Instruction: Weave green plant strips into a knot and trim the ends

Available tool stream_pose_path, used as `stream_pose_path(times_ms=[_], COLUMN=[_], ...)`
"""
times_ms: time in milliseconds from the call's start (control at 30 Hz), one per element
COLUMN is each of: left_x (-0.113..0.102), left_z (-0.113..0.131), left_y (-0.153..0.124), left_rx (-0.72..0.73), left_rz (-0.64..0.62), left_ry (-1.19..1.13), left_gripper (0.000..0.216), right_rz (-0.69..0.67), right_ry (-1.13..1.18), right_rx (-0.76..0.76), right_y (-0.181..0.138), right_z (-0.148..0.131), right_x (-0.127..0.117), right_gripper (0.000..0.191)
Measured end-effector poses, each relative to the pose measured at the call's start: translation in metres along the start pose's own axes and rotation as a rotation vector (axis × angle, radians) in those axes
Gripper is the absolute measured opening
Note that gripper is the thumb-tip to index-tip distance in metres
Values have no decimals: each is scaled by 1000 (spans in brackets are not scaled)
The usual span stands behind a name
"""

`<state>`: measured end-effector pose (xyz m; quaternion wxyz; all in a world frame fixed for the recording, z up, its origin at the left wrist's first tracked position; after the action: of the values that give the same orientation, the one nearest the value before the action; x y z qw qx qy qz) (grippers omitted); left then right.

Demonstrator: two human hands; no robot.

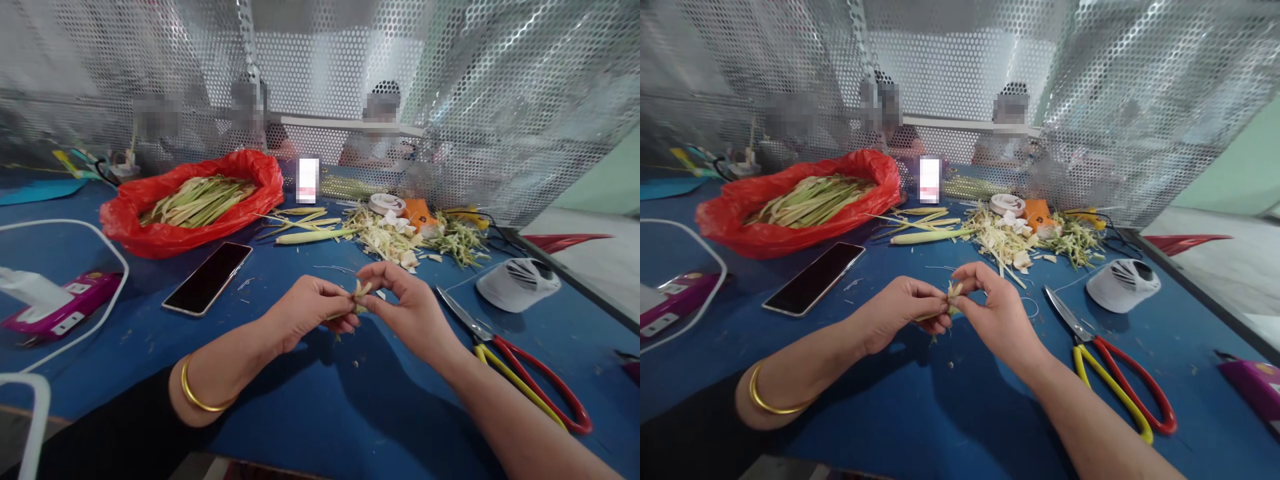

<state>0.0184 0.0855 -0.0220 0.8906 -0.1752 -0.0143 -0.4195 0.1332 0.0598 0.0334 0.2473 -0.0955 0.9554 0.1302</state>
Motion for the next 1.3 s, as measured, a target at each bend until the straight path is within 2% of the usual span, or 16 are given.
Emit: stream_pose_path(times_ms=[133,267,367,533,667,767,867,1033,1300], left_x=[0,-2,-4,-7,-9,-6,-2,-6,-6], left_z=[2,8,10,9,5,2,1,0,2], left_y=[0,-1,1,3,3,4,5,3,0], left_rx=[42,135,178,263,285,286,300,273,208], left_rz=[1,28,60,138,188,177,158,213,166], left_ry=[-33,5,21,-30,-76,-102,-168,-232,-185], left_gripper=[16,27,39,21,19,19,17,14,12], right_rz=[56,164,248,259,276,295,290,253,33], right_ry=[136,376,461,523,497,444,438,492,411], right_rx=[66,127,135,120,90,86,81,81,14], right_y=[1,0,-1,-3,-4,-5,-5,-4,5], right_z=[12,27,30,31,30,30,31,30,16], right_x=[-2,-6,-9,0,4,4,6,9,7], right_gripper=[19,24,25,24,22,20,20,24,34])
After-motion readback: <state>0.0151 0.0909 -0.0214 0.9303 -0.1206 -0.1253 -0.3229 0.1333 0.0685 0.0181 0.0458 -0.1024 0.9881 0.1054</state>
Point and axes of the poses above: each hand's wrist, its own y-axis towards the middle knuckle, its own x-axis out of the palm, z = x × y, the point moved 9 cm from there along y, towards the middle knuckle, and after that the axes turned 15 degrees about -z, right-handed, at the moved point
